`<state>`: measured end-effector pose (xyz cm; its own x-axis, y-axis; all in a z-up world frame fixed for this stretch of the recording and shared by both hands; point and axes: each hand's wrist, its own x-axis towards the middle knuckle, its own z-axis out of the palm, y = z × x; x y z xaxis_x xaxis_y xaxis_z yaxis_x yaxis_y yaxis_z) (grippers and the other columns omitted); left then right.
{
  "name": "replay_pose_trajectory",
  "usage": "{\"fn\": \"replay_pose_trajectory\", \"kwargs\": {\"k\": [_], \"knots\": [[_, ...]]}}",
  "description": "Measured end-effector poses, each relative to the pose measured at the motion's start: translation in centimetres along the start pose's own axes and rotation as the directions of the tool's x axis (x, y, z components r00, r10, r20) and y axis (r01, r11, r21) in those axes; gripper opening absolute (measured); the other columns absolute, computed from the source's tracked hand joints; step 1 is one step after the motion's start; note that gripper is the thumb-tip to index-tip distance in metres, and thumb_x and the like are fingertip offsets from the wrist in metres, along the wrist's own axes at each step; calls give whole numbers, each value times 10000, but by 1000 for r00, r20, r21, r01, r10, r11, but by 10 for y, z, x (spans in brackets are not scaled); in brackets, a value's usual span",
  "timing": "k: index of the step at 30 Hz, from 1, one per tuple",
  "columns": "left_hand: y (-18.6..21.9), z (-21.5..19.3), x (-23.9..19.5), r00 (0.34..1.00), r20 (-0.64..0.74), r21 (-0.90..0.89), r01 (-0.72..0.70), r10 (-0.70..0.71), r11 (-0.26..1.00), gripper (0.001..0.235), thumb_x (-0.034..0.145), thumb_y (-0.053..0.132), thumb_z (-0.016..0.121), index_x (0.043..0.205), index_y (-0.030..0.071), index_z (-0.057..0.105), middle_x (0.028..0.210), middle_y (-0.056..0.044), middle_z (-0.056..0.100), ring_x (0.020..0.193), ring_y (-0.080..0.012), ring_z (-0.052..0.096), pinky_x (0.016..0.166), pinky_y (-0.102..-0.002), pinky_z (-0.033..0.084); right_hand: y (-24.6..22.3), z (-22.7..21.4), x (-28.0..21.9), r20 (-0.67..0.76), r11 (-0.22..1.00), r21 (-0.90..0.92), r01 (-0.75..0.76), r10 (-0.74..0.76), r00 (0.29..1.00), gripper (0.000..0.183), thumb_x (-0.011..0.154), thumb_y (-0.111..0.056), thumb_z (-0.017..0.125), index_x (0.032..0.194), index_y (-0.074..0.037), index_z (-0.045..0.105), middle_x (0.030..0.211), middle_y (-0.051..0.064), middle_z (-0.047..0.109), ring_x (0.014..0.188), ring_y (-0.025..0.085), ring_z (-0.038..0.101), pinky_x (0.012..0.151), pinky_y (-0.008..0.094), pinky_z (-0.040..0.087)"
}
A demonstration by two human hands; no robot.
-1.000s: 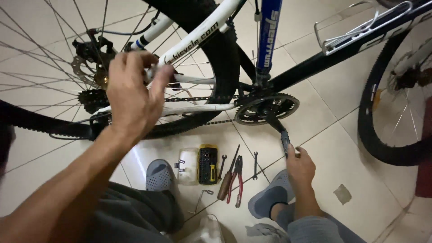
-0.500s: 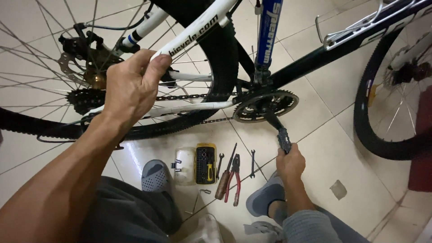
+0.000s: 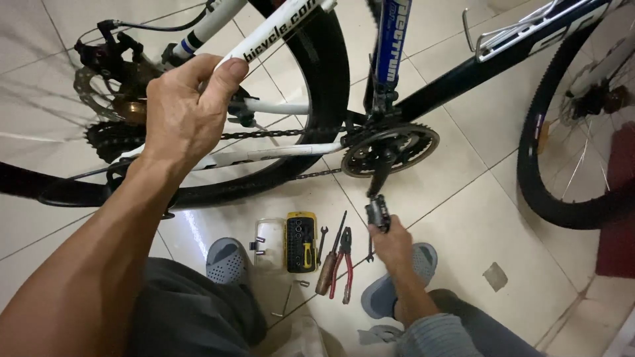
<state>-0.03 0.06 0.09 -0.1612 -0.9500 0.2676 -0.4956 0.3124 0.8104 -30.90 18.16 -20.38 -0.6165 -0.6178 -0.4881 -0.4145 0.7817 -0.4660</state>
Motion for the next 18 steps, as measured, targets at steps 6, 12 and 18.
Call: {"fn": "replay_pose_trajectory", "kwargs": {"k": [6,12,18], "knots": [[-3,0,0,1000,-8,-19,-11,11,1000,449,1044,524,546,992,131,757,692,41,512,642,-102,435,558,-298,333,-49,29,-48,180,1000,20,-6,2,984,451,988,-311,617,1396,-150,509,998,62,712,699,154,659,607,292,586],[-3,-1,2,1000,-11,-42,-11,10,999,495,1019,561,551,913,122,752,701,32,557,654,-106,459,578,-297,336,-56,71,-63,94,905,265,333,-368,925,234,939,-287,682,1123,-144,667,884,18,734,582,125,636,446,296,585],[-7,-2,2,999,-22,-7,-44,44,999,482,1045,538,557,901,119,749,692,39,546,665,-105,464,584,-314,334,-138,-11,-121,96,899,275,341,-379,921,388,915,-310,647,1255,-125,648,844,76,728,599,166,674,502,312,602]]}}
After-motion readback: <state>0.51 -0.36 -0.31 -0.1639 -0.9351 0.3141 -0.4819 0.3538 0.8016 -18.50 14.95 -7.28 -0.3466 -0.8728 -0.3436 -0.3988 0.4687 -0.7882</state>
